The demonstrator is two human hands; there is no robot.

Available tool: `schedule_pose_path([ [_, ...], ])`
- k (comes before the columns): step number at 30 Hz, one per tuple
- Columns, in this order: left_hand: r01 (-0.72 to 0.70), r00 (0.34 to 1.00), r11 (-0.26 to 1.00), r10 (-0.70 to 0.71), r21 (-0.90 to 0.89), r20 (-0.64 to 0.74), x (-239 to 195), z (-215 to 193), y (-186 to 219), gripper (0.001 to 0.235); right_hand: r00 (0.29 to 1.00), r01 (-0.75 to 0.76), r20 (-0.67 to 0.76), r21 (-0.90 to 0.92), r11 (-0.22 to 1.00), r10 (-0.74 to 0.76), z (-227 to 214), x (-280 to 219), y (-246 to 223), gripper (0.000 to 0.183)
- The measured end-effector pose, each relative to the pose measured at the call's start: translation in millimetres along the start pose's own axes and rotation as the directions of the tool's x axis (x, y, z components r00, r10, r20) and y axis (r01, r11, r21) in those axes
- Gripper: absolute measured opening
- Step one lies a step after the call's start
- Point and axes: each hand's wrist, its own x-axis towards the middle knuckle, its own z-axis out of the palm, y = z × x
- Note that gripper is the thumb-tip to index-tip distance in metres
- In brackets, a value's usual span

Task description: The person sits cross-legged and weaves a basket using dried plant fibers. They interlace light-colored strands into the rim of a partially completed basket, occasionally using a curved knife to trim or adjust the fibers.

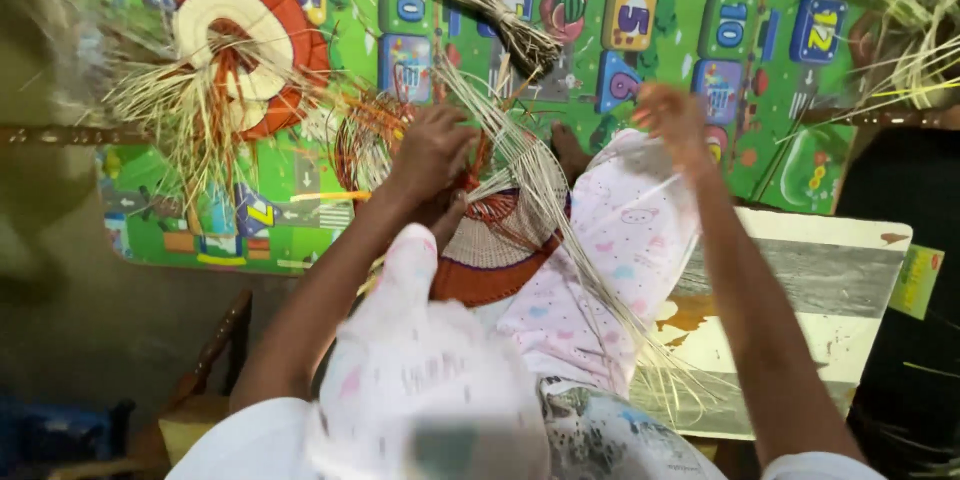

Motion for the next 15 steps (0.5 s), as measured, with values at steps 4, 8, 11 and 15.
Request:
schedule_pose_path([
  [4,0.109,0.994,0.988,-0.105,0.107,-0.043,-41,-29,12,0.011,0.933,0.355,0.211,-0.414,0.838,-0.291,58,-28,31,0.018],
  [8,0.183,0.983,0.98,-0.18,0.081,-0.046,-75,-54,9,0.009,0.872,0.488,0.327,-0.633,0.601,-0.364,81,-12,83,0.021],
  [11,0.315,0.949,0.944,-0.316,0.096,-0.009,-88,-72,15,0.01,0.884,0.464,0.307,-0.66,0.59,-0.353,91,-30,84,0.023],
  [15,0.497,0.86,0.862,-0.505,0.097,0.075,-66,-87,37,0.012,0.869,0.481,0.277,-0.669,0.568,-0.41,91,-27,84,0.03],
])
